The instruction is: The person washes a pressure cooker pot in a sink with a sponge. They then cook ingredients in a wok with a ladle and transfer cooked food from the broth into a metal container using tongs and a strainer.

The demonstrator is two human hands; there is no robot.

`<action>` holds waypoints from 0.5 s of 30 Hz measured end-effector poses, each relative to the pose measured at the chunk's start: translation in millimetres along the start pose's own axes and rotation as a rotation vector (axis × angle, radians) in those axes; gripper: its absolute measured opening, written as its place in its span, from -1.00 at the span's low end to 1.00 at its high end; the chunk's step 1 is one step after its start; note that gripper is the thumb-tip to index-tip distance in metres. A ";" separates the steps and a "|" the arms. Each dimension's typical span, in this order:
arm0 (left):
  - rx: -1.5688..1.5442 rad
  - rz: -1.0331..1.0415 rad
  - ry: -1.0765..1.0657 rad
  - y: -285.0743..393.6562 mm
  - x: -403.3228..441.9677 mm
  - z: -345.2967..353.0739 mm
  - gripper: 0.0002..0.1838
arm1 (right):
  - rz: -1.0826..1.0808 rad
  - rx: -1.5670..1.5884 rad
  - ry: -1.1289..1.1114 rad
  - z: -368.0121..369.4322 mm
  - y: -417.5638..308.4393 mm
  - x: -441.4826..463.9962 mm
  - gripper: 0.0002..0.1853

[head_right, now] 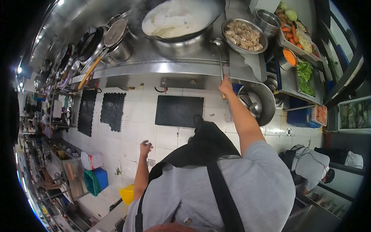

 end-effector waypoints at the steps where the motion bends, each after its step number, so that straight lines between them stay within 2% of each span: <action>1: -0.088 -0.012 0.018 39.1 11.5 -13.8 -0.50 | 0.121 0.163 -0.042 16.3 15.2 9.8 -0.45; 3: -0.152 0.044 0.018 102.8 33.4 -29.5 -0.50 | -0.068 -0.041 0.066 7.5 -15.9 2.9 -0.60; 5: -0.142 0.102 0.014 136.6 52.2 -35.7 -0.50 | -0.044 0.083 0.077 20.8 -0.4 -15.7 -0.72; 7: -0.125 0.097 -0.010 138.1 61.9 -34.1 -0.50 | -0.153 0.252 0.170 26.4 20.0 -50.5 -0.84; 8: -0.148 0.093 -0.051 131.7 60.7 -28.1 -0.52 | -0.052 0.379 0.137 29.8 39.0 -72.5 -0.83; 9: -0.119 0.002 -0.095 109.3 62.6 -20.2 -0.53 | -0.067 0.451 0.127 21.0 34.1 -95.6 -0.83; 10: -0.132 -0.071 -0.170 82.5 59.9 -11.9 -0.54 | 0.036 0.538 0.064 16.2 37.7 -117.1 -0.91; 11: -0.044 -0.126 -0.241 54.2 59.3 -5.1 -0.54 | -0.047 0.543 0.127 4.1 35.7 -129.0 -0.92; 12: 0.076 -0.181 -0.249 51.1 43.3 -5.6 -0.53 | 0.032 0.589 0.137 -5.8 37.7 -139.8 -0.87; 13: 0.050 -0.216 -0.242 28.1 37.6 -4.2 -0.60 | 0.059 0.644 0.153 -23.9 22.3 -141.4 -0.91; 14: 0.069 -0.232 -0.231 -24.1 42.2 3.7 -0.71 | 0.149 0.765 0.126 -44.5 -11.5 -137.2 -0.91; 15: 0.089 -0.249 -0.220 -59.6 43.4 9.8 -0.82 | 0.031 0.668 0.111 -66.5 -38.3 -119.5 -0.92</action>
Point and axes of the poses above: each hand's wrist, its own x-axis towards the middle knuckle, its own z-axis out of the palm, y = z × x, the point moved 10 cm from there along x, towards the middle knuckle, and after that the axes turned 8 degrees about x, right-handed, at the moved point
